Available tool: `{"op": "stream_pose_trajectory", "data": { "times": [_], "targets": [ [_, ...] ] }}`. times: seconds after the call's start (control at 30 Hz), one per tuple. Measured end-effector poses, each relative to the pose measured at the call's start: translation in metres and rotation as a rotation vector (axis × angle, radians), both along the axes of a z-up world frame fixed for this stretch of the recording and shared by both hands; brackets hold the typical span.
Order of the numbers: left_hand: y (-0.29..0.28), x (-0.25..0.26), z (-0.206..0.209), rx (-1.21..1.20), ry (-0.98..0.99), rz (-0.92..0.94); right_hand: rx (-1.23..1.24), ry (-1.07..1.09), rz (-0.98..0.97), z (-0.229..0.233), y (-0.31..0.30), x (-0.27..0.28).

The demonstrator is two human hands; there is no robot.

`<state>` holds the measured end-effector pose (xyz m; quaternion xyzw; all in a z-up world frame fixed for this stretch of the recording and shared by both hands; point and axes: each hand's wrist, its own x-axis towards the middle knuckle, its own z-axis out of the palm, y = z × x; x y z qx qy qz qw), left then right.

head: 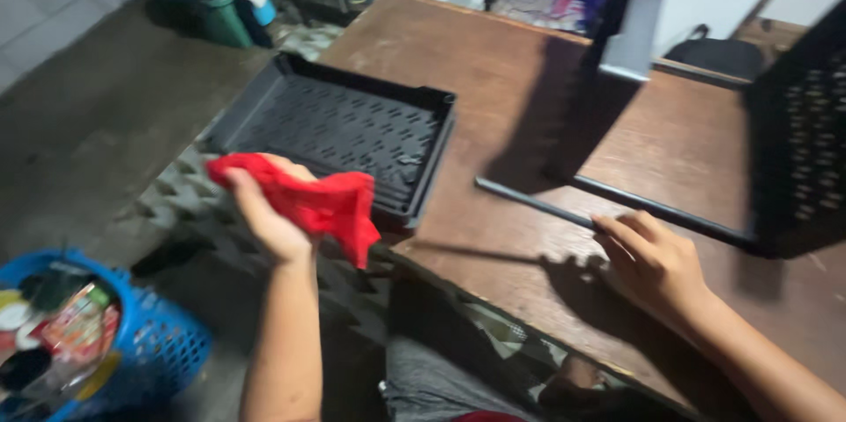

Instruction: The person assembles a multi-tiered plastic tray unit by inserting rods into slots on perforated trays and securing them with clips. They then wipe the rods and trays with a red cloth.

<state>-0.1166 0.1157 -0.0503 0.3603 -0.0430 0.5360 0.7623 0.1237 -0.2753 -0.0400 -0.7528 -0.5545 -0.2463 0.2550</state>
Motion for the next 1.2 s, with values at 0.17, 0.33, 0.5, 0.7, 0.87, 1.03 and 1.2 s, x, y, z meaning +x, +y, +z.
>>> {"op": "stream_pose_trajectory", "data": {
  "times": [0.17,0.33,0.5,0.7,0.87,1.03,1.2],
  "targets": [
    [0.052,-0.05,-0.027,-0.335,-0.256,-0.025,0.088,0.076,0.151,0.031,0.106,-0.009],
    [0.064,-0.05,-0.06,-0.466,-0.177,0.186,-0.01,0.402,0.314,0.047,0.229,-0.018],
    [0.062,-0.048,-0.076,-0.42,-0.169,0.184,-0.222,0.414,0.33,0.031,0.306,-0.04],
    [0.062,-0.043,-0.082,-0.54,-0.11,0.126,-0.392,0.399,0.209,0.012,0.318,-0.051],
    [0.056,-0.028,-0.08,-0.453,-0.186,0.022,-0.386,0.329,0.239,0.014,0.315,-0.057],
    [0.051,-0.016,-0.069,-0.441,-0.196,0.047,-0.442,0.35,0.198,0.019,0.313,-0.063],
    [0.05,-0.025,-0.064,-0.43,-0.19,0.076,-0.41,0.102,0.135,0.016,0.311,-0.057]
  ]
}}
